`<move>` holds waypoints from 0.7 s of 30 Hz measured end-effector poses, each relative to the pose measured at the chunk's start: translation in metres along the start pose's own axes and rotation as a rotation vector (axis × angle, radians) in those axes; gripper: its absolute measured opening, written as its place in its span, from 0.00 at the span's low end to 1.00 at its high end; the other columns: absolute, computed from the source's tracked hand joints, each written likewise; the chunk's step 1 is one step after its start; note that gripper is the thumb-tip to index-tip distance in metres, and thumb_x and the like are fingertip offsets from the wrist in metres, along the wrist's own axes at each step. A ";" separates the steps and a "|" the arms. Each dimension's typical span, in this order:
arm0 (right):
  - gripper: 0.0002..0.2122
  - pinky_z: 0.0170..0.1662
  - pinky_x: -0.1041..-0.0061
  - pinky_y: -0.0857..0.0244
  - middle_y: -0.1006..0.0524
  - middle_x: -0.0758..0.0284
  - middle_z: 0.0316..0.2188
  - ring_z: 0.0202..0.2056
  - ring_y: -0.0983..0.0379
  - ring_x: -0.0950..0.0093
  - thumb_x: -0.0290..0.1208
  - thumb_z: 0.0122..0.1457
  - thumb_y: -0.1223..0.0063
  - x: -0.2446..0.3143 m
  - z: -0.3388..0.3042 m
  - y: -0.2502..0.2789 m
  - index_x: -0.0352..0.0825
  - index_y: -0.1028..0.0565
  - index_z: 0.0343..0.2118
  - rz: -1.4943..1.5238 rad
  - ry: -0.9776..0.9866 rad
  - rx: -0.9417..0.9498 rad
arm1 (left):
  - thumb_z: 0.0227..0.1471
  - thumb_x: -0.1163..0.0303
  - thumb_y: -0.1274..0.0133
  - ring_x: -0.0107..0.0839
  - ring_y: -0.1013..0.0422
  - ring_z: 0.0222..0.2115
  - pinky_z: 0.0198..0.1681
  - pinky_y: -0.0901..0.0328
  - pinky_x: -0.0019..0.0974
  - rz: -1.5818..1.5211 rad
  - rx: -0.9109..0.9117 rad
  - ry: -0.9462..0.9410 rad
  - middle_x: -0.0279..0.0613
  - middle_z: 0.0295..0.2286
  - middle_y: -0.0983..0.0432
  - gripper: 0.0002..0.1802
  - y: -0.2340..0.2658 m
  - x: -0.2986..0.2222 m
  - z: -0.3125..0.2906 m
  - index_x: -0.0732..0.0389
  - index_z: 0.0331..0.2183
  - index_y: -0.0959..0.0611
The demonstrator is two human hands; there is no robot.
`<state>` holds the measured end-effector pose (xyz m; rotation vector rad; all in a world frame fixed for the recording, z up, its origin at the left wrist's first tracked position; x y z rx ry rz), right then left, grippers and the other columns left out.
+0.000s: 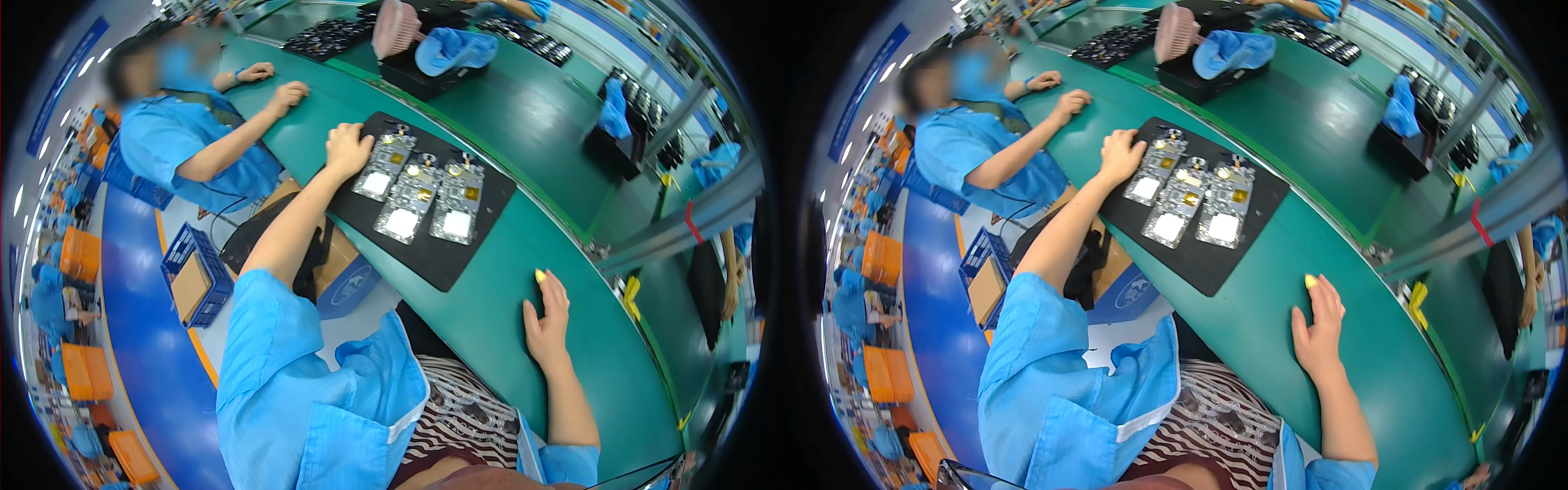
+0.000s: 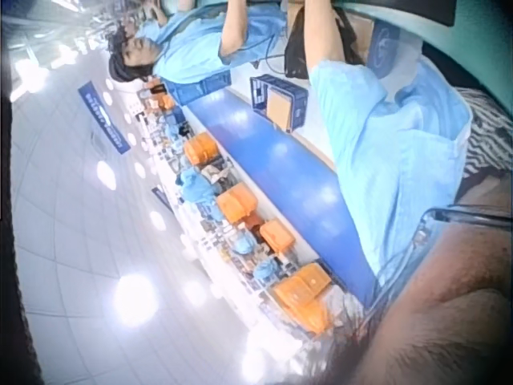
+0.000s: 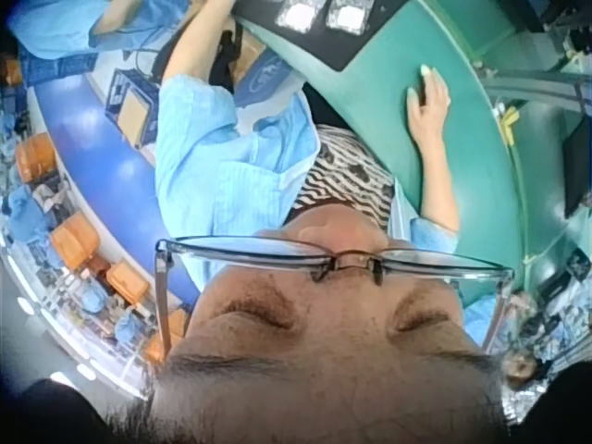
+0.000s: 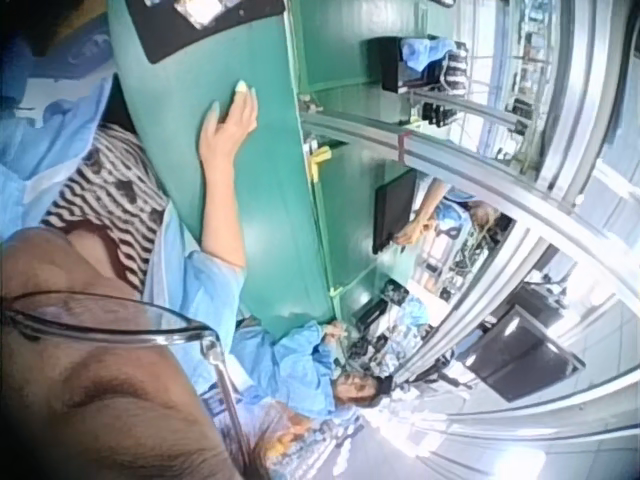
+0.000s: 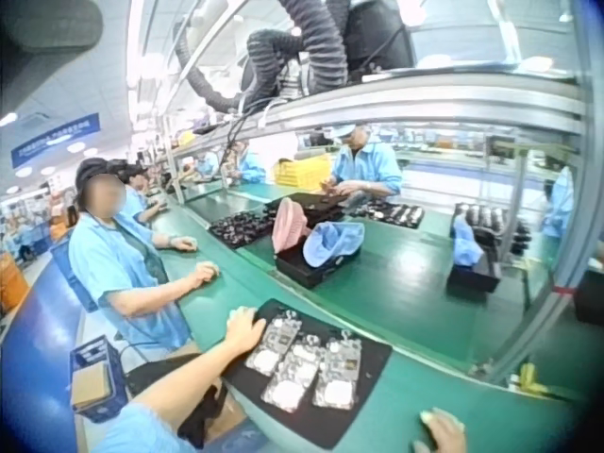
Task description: Assembling electronic components for smartphones on a factory production line.
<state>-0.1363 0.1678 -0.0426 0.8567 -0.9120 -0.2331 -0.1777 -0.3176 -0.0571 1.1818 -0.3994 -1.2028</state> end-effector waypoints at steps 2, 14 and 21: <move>0.23 0.57 0.64 0.51 0.32 0.57 0.51 0.56 0.40 0.59 0.24 0.51 0.48 0.002 -0.001 0.004 0.29 0.34 0.52 -0.013 0.001 -0.035 | 0.49 0.55 0.51 0.52 0.37 0.46 0.49 0.41 0.52 -0.098 -0.047 0.026 0.51 0.43 0.30 0.25 0.001 0.015 -0.003 0.60 0.46 0.24; 0.32 0.48 0.74 0.39 0.40 0.52 0.56 0.55 0.40 0.67 0.31 0.59 0.51 -0.031 -0.042 0.032 0.31 0.53 0.63 0.510 -0.451 -0.074 | 0.50 0.56 0.49 0.50 0.45 0.49 0.54 0.51 0.50 -0.337 0.201 -0.011 0.56 0.47 0.39 0.30 0.013 -0.122 -0.135 0.62 0.51 0.31; 0.29 0.57 0.75 0.48 0.36 0.61 0.52 0.50 0.39 0.76 0.27 0.60 0.55 -0.058 -0.111 0.085 0.35 0.50 0.63 0.673 -0.711 -0.369 | 0.47 0.52 0.46 0.54 0.50 0.51 0.55 0.55 0.53 -0.364 0.389 -0.149 0.64 0.50 0.47 0.45 0.028 -0.212 -0.201 0.71 0.56 0.44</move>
Point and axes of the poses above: each hand's wrist, its own z-axis towards the middle knuckle, its own y-axis out of the back of the hand, x = y × z, the point moved 8 cm from there along z, towards the middle knuckle
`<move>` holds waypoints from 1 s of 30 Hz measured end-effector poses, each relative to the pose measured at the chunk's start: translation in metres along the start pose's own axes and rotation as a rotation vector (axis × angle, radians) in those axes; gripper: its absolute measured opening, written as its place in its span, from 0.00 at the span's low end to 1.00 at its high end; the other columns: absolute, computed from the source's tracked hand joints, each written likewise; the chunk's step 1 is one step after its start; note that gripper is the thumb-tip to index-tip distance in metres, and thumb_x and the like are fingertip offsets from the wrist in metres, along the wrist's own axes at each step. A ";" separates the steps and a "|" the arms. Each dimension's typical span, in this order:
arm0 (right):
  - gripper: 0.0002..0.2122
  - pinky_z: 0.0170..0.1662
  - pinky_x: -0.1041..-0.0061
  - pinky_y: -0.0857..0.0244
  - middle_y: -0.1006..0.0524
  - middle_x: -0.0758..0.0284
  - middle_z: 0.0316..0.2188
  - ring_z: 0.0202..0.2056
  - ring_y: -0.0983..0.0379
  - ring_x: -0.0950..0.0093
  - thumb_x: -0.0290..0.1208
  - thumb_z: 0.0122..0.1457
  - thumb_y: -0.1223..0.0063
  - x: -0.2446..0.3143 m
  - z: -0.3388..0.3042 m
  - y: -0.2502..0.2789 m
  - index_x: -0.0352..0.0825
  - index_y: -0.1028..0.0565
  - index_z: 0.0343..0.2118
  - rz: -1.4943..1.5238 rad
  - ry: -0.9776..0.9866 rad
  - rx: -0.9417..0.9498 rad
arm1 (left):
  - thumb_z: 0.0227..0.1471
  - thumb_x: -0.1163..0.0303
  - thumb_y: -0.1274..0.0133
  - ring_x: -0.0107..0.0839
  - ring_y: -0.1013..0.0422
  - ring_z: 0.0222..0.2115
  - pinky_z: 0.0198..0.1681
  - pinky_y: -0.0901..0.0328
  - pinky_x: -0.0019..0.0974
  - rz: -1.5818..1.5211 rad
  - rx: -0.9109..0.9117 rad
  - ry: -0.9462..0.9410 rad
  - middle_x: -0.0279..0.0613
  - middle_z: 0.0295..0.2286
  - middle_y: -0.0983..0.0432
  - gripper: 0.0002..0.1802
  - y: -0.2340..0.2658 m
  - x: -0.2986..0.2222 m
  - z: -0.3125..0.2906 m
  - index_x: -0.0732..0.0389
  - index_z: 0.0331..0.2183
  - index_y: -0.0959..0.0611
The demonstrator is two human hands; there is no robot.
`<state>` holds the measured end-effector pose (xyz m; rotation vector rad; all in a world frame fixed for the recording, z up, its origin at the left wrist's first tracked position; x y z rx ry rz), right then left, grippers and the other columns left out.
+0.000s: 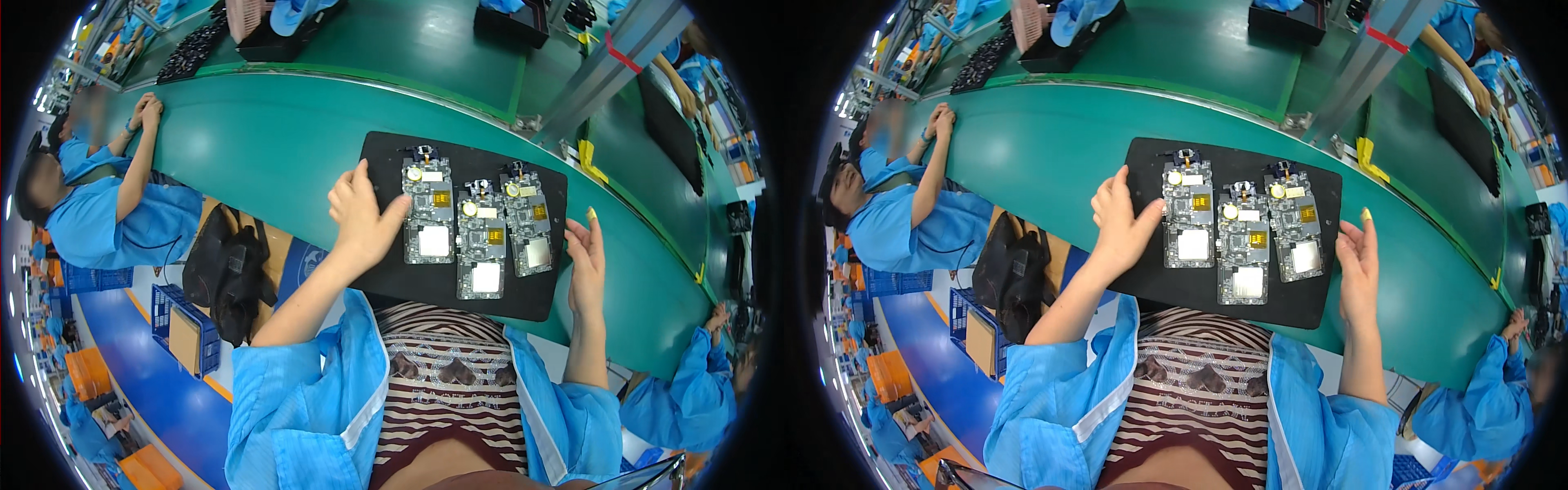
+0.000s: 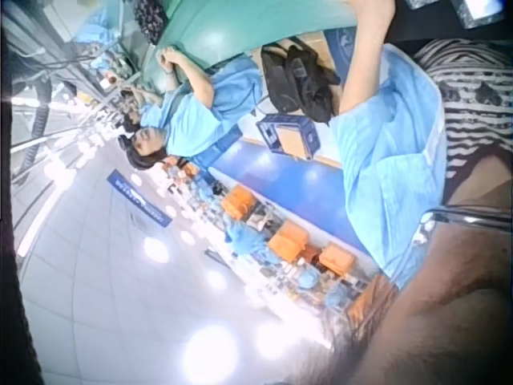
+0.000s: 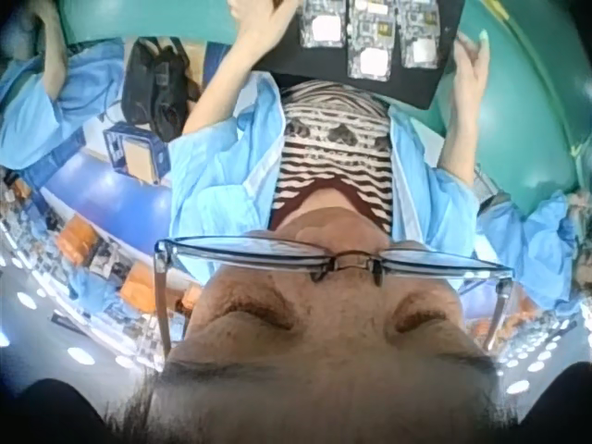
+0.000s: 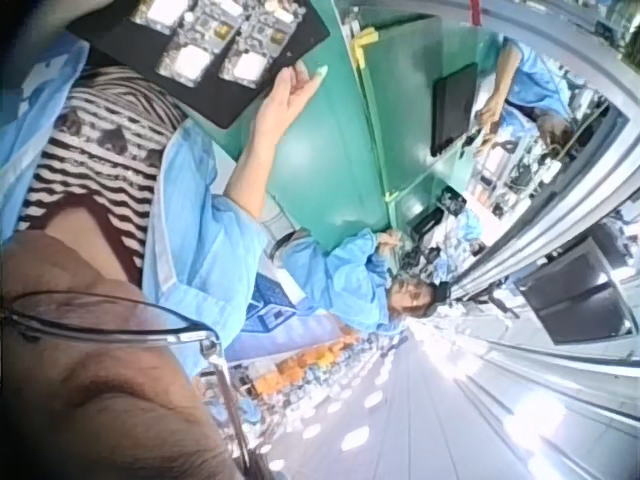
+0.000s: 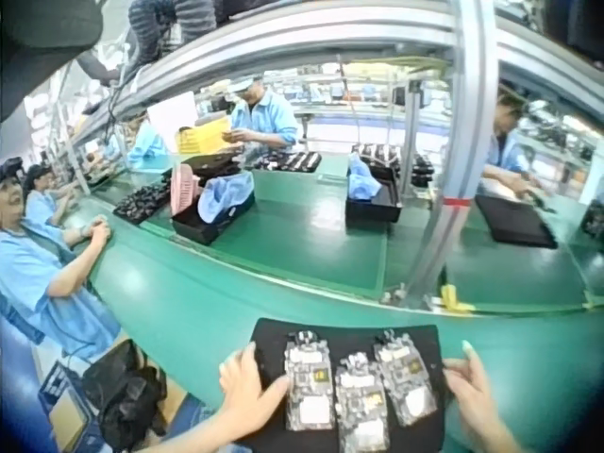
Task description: Assembling electronic components for smartphones on a factory production line.
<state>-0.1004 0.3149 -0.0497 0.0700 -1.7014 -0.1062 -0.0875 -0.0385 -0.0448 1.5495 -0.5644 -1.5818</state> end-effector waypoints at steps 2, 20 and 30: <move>0.29 0.57 0.76 0.47 0.36 0.61 0.53 0.50 0.38 0.77 0.28 0.60 0.55 -0.004 -0.003 0.014 0.34 0.50 0.63 0.072 -0.051 -0.096 | 0.44 0.51 0.42 0.57 0.50 0.50 0.54 0.56 0.56 0.143 -0.105 -0.142 0.67 0.50 0.48 0.49 0.003 -0.041 -0.008 0.74 0.55 0.46; 0.29 0.57 0.70 0.49 0.38 0.59 0.56 0.55 0.40 0.67 0.22 0.54 0.50 0.053 -0.019 -0.036 0.31 0.43 0.60 -0.407 0.401 -0.096 | 0.43 0.75 0.44 0.56 0.37 0.47 0.53 0.42 0.47 0.318 0.020 -0.223 0.67 0.47 0.36 0.32 -0.007 -0.054 -0.001 0.76 0.49 0.35; 0.17 0.55 0.63 0.44 0.27 0.56 0.46 0.51 0.34 0.58 0.19 0.52 0.52 0.096 -0.024 -0.095 0.26 0.30 0.47 -0.454 0.723 0.244 | 0.50 0.77 0.54 0.50 0.29 0.22 0.27 0.35 0.45 0.156 0.165 -0.302 0.56 0.22 0.27 0.04 0.038 -0.059 0.008 0.68 0.30 0.26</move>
Point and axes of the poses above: each hand's wrist, its own z-axis towards the middle knuckle, its own y-axis out of the back of the hand, x = y × z, the point moved 8 cm from there along z, towards the middle knuckle
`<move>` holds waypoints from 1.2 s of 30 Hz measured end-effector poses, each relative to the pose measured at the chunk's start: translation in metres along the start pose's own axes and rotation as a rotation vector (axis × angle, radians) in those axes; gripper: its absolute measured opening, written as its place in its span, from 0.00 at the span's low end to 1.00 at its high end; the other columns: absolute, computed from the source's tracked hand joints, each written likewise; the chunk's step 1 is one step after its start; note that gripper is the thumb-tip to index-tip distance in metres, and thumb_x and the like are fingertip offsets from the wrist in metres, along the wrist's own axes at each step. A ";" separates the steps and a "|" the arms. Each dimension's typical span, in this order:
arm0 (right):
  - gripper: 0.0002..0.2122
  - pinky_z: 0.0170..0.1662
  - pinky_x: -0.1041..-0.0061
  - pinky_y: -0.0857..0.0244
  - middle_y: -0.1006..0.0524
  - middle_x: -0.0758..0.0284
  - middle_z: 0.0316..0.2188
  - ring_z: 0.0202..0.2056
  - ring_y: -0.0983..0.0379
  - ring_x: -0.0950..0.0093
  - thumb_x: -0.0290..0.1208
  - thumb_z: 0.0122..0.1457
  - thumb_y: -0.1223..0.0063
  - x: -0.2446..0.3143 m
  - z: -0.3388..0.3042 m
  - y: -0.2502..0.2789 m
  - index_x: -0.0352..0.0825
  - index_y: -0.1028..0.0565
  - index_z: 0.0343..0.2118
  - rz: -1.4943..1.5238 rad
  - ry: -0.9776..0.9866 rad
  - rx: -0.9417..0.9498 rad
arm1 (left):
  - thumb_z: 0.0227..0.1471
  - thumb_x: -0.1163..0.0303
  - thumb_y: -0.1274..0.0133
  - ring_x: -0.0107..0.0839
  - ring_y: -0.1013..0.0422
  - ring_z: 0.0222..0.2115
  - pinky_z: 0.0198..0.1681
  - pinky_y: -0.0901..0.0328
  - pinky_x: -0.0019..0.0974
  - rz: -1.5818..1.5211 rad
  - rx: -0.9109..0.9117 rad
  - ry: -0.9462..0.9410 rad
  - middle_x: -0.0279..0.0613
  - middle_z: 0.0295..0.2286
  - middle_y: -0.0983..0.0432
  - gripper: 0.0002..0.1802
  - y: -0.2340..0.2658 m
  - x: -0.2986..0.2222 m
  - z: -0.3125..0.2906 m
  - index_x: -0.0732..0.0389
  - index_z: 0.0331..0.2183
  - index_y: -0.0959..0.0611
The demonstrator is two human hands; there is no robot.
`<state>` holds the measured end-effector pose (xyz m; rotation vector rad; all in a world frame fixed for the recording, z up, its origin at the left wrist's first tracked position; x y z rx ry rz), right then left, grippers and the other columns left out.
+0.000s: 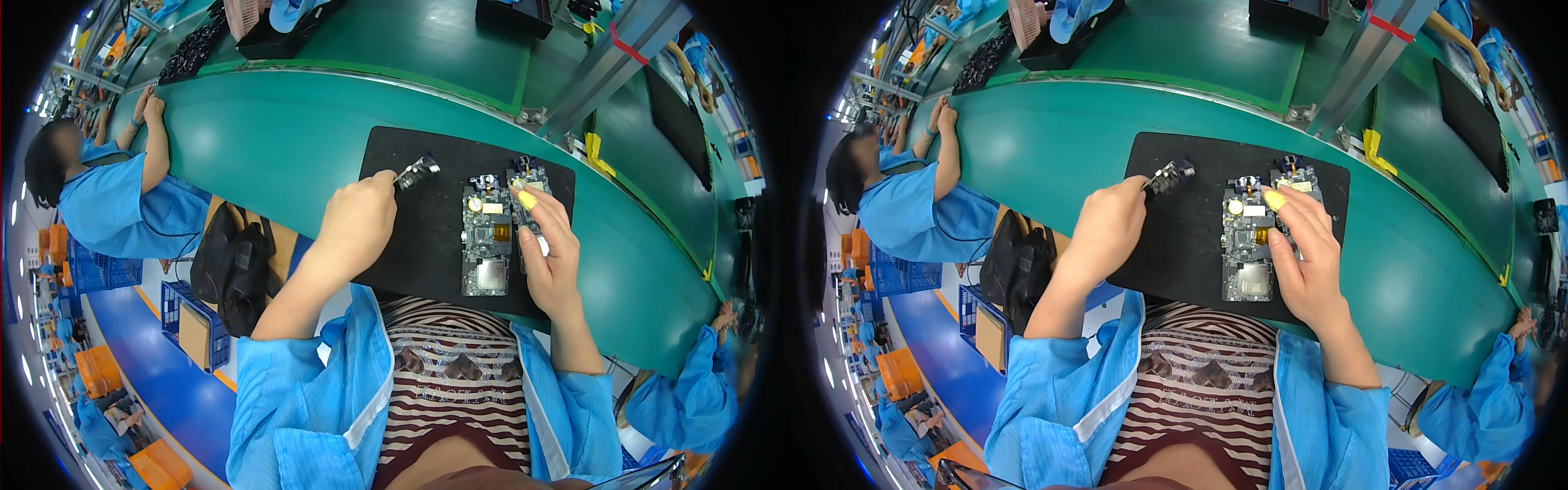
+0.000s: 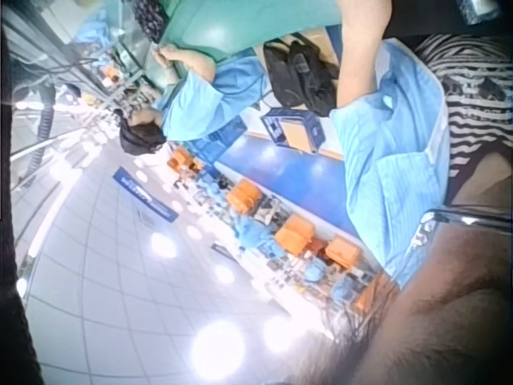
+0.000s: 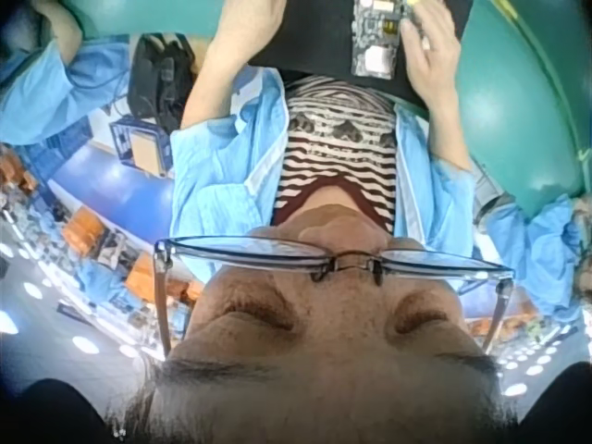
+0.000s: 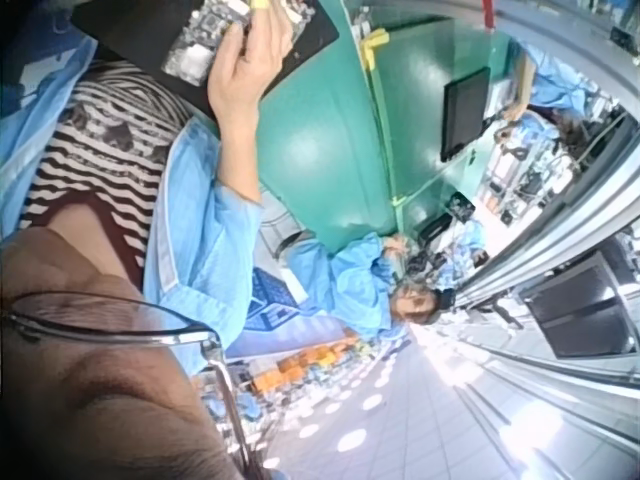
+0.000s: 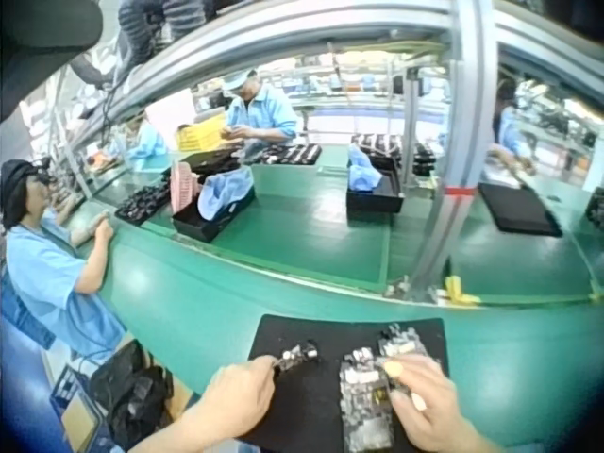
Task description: Assembling electronic components for smartphones on a factory production line.
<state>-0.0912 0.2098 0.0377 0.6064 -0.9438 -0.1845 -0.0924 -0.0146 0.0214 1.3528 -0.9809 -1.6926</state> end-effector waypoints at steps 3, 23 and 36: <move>0.16 0.53 0.67 0.41 0.25 0.56 0.44 0.50 0.32 0.61 0.22 0.56 0.55 0.001 0.011 -0.009 0.26 0.31 0.49 0.164 -0.047 0.032 | 0.52 0.76 0.56 0.43 0.28 0.20 0.24 0.37 0.42 -0.360 0.153 0.016 0.51 0.20 0.27 0.07 0.008 -0.007 -0.008 0.68 0.32 0.25; 0.17 0.43 0.84 0.32 0.27 0.63 0.46 0.42 0.29 0.81 0.28 0.63 0.57 -0.030 -0.014 -0.078 0.27 0.35 0.54 1.334 -0.719 0.478 | 0.55 0.74 0.56 0.18 0.39 0.20 0.23 0.42 0.27 -0.846 0.414 0.132 0.34 0.18 0.32 0.12 -0.034 -0.019 -0.035 0.68 0.40 0.23; 0.18 0.41 0.87 0.36 0.26 0.68 0.42 0.41 0.31 0.85 0.28 0.63 0.55 -0.032 -0.013 -0.070 0.29 0.34 0.54 1.228 -0.691 0.497 | 0.52 0.76 0.50 0.19 0.32 0.26 0.29 0.36 0.28 -0.954 0.410 0.192 0.40 0.24 0.24 0.11 -0.042 -0.021 -0.039 0.69 0.39 0.23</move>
Point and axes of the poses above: each hand's wrist, its own z-axis towards the middle knuckle, its own y-axis out of the back of the hand, x = y × z, the point moved 8 cm from there along z, towards the middle knuckle
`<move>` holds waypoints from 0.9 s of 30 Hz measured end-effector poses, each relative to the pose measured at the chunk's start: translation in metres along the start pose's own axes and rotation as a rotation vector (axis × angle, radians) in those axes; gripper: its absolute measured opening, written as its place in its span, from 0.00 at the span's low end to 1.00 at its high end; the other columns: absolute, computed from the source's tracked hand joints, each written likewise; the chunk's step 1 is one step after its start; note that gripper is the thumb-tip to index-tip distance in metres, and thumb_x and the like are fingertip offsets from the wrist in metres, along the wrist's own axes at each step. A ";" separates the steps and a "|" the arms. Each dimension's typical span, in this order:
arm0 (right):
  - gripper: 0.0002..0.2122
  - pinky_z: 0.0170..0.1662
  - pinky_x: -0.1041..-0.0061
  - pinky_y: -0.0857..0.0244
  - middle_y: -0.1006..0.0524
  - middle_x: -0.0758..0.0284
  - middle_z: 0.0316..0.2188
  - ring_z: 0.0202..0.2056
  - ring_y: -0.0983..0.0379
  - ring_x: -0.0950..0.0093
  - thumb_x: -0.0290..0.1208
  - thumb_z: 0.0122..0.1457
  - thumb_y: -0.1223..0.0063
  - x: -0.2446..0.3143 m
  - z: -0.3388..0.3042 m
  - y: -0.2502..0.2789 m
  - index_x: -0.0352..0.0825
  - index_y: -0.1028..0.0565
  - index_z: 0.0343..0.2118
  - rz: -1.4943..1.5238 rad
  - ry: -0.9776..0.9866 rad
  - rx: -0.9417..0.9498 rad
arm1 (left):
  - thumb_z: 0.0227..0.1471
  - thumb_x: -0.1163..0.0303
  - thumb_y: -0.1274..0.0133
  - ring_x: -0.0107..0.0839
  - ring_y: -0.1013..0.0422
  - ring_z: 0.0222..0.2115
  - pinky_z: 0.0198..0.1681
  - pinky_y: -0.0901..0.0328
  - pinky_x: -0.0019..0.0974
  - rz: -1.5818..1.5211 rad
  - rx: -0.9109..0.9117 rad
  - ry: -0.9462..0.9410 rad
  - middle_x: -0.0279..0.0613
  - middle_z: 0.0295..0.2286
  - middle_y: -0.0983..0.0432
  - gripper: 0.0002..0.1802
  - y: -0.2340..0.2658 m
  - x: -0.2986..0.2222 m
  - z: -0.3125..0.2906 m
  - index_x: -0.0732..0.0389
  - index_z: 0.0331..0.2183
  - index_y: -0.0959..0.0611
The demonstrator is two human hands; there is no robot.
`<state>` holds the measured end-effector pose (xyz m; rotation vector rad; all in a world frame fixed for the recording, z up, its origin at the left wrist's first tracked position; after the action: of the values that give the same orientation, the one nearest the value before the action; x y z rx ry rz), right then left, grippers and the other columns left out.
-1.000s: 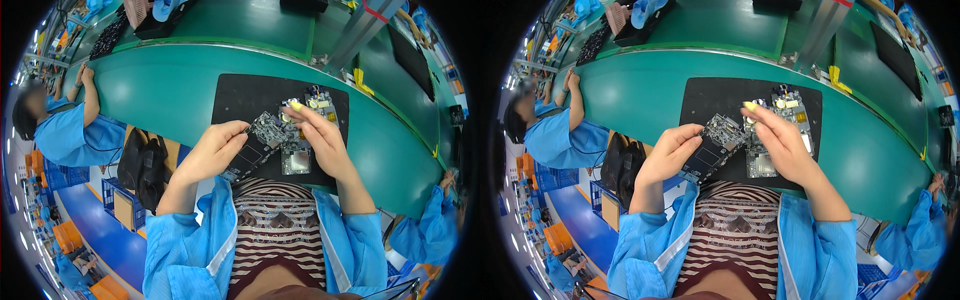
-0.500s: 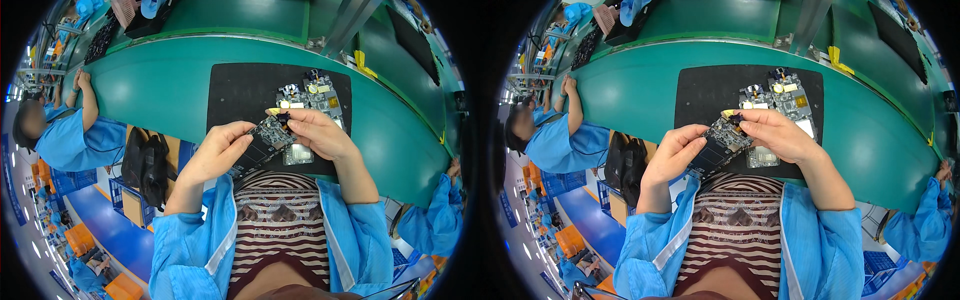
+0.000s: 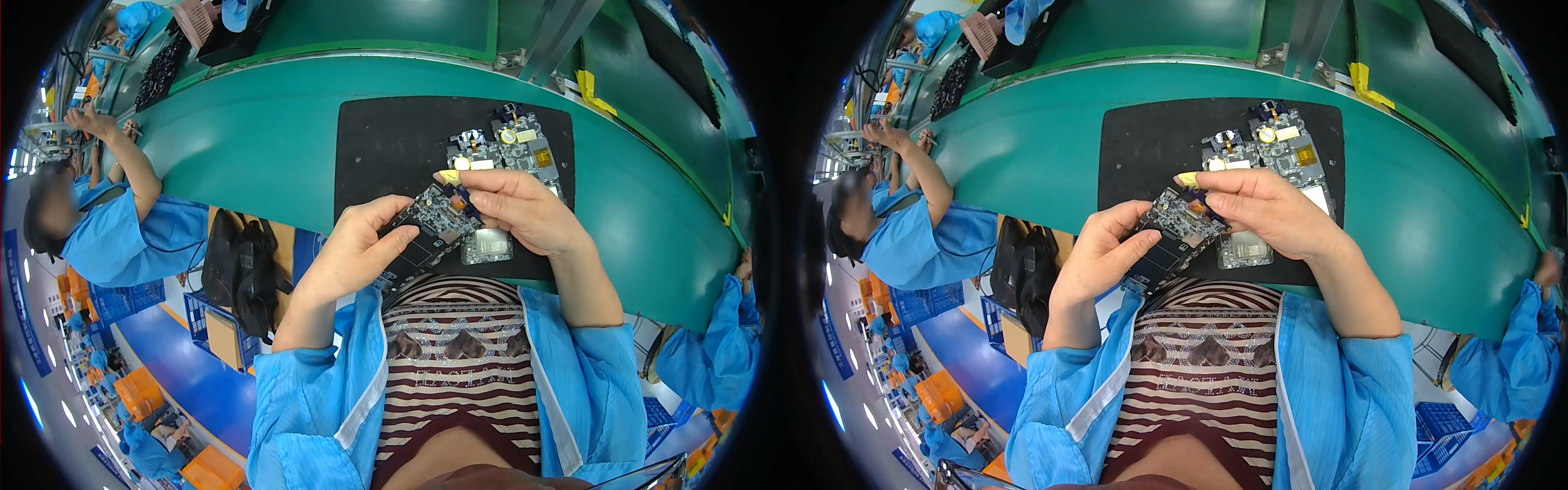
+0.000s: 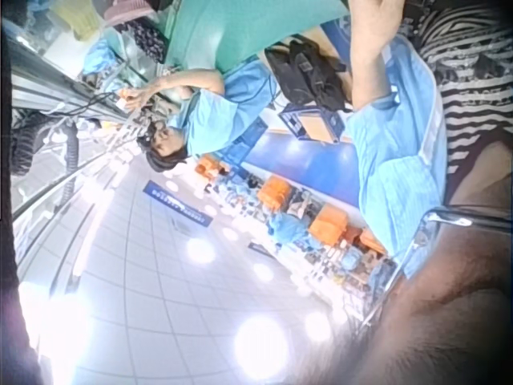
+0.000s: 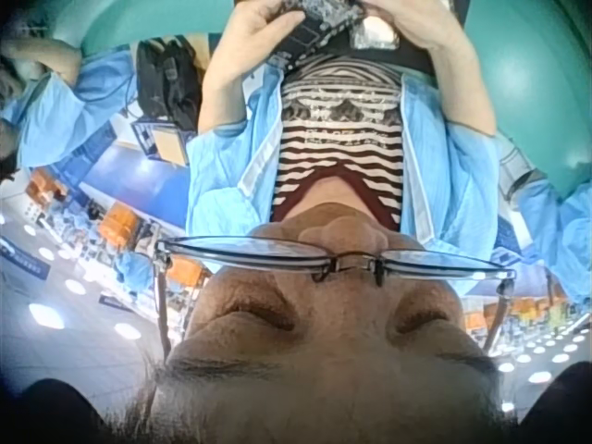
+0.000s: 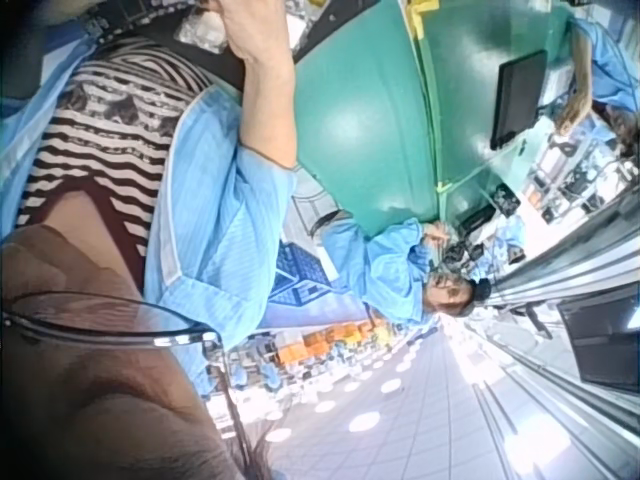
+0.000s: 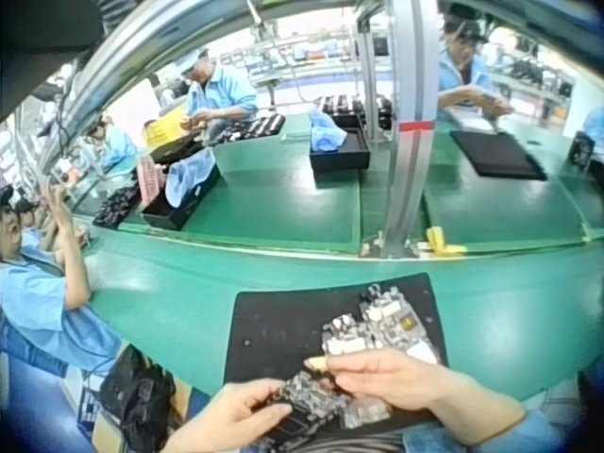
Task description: Assembling electronic components for smartphones on a factory production line.
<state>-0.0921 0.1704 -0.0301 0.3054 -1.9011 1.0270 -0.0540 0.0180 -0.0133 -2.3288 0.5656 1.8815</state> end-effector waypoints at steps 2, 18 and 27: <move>0.17 0.44 0.86 0.35 0.25 0.67 0.43 0.43 0.31 0.84 0.28 0.63 0.55 0.000 0.000 -0.001 0.29 0.33 0.54 -0.032 -0.006 0.002 | 0.51 0.76 0.49 0.21 0.31 0.25 0.28 0.36 0.29 -0.004 -0.054 -0.062 0.42 0.24 0.24 0.11 0.002 -0.004 -0.001 0.69 0.38 0.23; 0.17 0.50 0.81 0.37 0.26 0.63 0.47 0.45 0.30 0.79 0.25 0.62 0.55 0.003 0.002 0.002 0.26 0.33 0.53 -0.172 0.165 -0.092 | 0.47 0.79 0.47 0.45 0.25 0.27 0.29 0.34 0.35 0.221 -0.223 -0.218 0.54 0.26 0.24 0.15 -0.002 -0.027 -0.004 0.71 0.40 0.25; 0.16 0.50 0.80 0.37 0.26 0.62 0.47 0.45 0.29 0.79 0.25 0.62 0.55 0.002 0.006 0.003 0.25 0.32 0.52 -0.170 0.176 -0.104 | 0.48 0.79 0.48 0.49 0.26 0.24 0.26 0.34 0.38 0.335 -0.297 -0.147 0.56 0.25 0.25 0.13 -0.004 -0.026 -0.003 0.68 0.40 0.25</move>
<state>-0.0987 0.1677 -0.0320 0.3006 -1.7313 0.8121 -0.0548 0.0264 0.0118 -2.3543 0.7438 2.4135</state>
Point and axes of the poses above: each hand's wrist, its own z-axis towards the middle knuckle, its own y-axis out of the back of the hand, x = y × z, the point moved 8 cm from there along z, towards the middle knuckle
